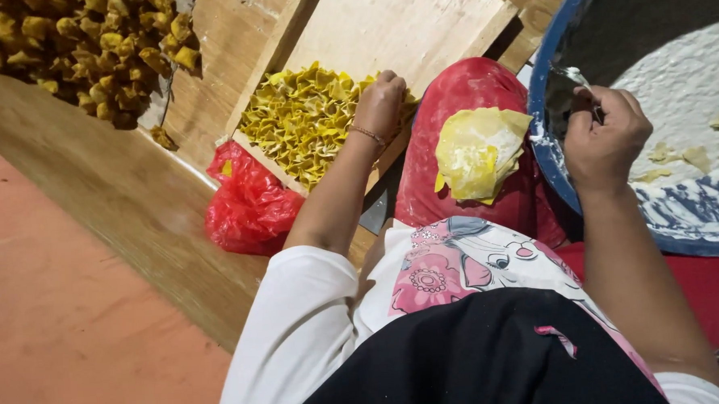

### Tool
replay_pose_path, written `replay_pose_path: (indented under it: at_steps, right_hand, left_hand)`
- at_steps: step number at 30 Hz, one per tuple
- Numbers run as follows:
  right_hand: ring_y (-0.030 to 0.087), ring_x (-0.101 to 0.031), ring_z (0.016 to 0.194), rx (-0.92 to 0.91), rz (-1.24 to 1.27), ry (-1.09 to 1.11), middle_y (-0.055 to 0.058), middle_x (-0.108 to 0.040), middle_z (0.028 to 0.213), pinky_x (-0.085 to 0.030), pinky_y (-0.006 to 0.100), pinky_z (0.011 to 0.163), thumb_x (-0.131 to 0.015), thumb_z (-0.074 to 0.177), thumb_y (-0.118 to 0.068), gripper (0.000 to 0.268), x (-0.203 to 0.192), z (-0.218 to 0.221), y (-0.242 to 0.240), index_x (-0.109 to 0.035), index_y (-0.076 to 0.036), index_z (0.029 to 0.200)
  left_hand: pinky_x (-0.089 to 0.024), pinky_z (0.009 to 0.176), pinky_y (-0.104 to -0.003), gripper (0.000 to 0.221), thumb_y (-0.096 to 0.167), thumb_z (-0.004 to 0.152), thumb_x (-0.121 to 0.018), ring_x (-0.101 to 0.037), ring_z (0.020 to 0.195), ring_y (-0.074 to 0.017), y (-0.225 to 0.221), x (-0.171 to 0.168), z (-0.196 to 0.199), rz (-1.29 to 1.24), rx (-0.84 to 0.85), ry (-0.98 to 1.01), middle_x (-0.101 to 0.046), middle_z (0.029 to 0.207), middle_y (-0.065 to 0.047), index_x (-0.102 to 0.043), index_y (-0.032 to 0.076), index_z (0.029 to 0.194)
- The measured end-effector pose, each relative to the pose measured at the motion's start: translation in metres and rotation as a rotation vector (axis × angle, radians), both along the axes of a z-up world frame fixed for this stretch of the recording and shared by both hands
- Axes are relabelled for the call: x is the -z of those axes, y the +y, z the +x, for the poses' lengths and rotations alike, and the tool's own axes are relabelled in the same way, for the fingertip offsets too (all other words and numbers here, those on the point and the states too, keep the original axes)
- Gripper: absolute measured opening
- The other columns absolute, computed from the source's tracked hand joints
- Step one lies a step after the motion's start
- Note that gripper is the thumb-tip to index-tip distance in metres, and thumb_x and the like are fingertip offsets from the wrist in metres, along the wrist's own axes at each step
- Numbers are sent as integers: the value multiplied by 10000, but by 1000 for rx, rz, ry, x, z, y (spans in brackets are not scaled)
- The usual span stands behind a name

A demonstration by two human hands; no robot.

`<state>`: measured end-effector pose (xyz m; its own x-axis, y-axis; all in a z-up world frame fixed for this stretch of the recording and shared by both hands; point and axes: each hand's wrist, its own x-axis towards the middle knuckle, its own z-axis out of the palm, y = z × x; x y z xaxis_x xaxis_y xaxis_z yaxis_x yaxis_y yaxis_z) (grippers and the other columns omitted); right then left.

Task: A person is manually making dumplings by placing filling onto wrappers with a fork and folding them into shape.

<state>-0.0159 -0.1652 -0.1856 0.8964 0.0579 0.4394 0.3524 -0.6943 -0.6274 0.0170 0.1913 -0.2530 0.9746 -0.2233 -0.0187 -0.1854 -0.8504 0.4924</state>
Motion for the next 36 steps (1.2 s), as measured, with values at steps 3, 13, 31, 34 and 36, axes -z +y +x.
replay_pose_path:
  at_steps: [3,13,31,34,36]
  right_hand:
    - [412,-672,819,4,-26,-1,281,-728,954,-515,481,674,-696,1025,122,116,4,0,-1,-782,175,1082]
    - [395,-682,823,4,-19,24,267,-733,949,-528,463,670,-685,998,123,138,3,0,-2,-794,146,1079]
    - [404,-692,847,-10,-3,53,279,-735,972,-552,466,679,-624,959,127,224,5,0,-1,-801,158,1093]
    - [391,-697,850,-8,-3,70,283,-734,975,-563,447,668,-612,962,136,222,5,-2,-1,-791,169,1090]
    - [387,-690,845,-10,-6,60,269,-739,967,-535,457,675,-656,990,114,200,8,-1,-3,-816,146,1106]
  left_hand:
    - [-593,501,-304,194,-91,890,-681,-604,584,-192,2,7,-5,7,-14,28,-629,781,-104,-623,2,729]
    - [-645,758,-495,523,-138,813,-615,-696,1095,-417,20,-7,-30,-20,-75,43,-600,1373,-226,-648,80,1287]
    - [-387,980,-456,583,-140,784,-511,-462,1132,-303,109,-20,33,512,-35,422,-608,1122,-14,-601,273,1185]
    - [-404,951,-488,449,-175,784,-500,-506,1034,-302,114,-16,24,435,-59,286,-654,1003,-35,-671,158,1032]
    - [-394,955,-489,464,-144,812,-540,-494,1093,-307,113,-22,18,445,-64,279,-640,1072,-57,-735,200,1055]
